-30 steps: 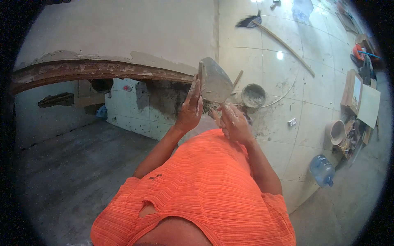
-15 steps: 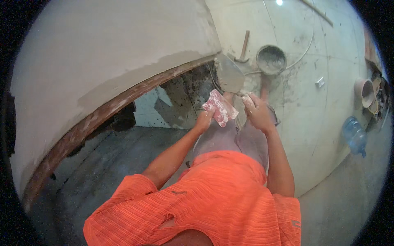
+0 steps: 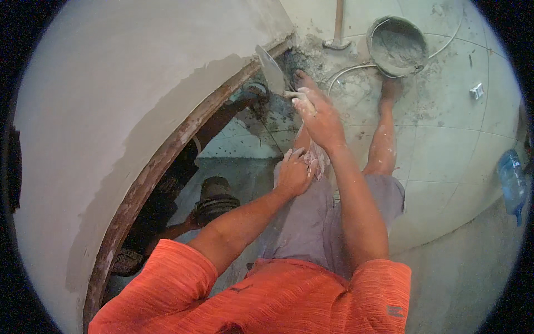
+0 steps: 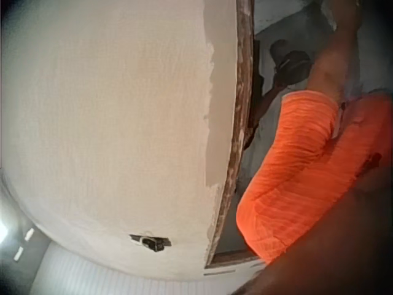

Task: The person applies plaster to the edge of a wall using a trowel and a hawk, smoothing the material along the corner.

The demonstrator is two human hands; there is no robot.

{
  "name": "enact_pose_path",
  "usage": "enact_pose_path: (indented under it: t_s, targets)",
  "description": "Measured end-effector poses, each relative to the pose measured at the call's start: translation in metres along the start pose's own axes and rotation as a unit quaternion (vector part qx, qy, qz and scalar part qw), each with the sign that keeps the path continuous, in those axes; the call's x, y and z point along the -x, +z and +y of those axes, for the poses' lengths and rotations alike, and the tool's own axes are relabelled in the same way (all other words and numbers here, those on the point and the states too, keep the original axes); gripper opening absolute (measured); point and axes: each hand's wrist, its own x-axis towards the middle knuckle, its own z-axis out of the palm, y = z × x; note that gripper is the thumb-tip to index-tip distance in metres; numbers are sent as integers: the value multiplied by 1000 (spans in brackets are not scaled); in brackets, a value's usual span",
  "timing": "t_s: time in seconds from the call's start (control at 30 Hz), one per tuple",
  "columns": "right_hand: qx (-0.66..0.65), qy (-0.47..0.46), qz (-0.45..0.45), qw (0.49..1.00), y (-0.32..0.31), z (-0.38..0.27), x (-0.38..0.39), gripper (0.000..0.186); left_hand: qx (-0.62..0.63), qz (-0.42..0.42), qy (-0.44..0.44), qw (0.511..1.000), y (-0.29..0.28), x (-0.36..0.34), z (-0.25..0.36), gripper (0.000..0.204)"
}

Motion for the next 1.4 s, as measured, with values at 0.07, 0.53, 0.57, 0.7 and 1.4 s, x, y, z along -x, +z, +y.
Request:
enact_pose_path:
  t_s: [0.07, 0.53, 0.57, 0.7, 1.4]
  targets:
    - [59, -41, 19, 997, 9, 6, -11, 39, -33, -41, 0, 999, -4, -4, 2, 54]
    - [254, -80, 115, 957, 73, -1, -5, 43, -34, -86, -4, 996, -23, -8, 15, 49]
    - [257, -73, 122, 956, 81, -9, 5, 45, 4, -57, -19, 998, -23, -6, 15, 48]
    - [149, -98, 93, 980, 85, -40, 41, 46, 81, 8, -40, 996, -16, -3, 8, 49]
    - [139, -19, 106, 984, 66, -22, -5, 49, 142, 19, -43, 989, -22, -11, 4, 60]
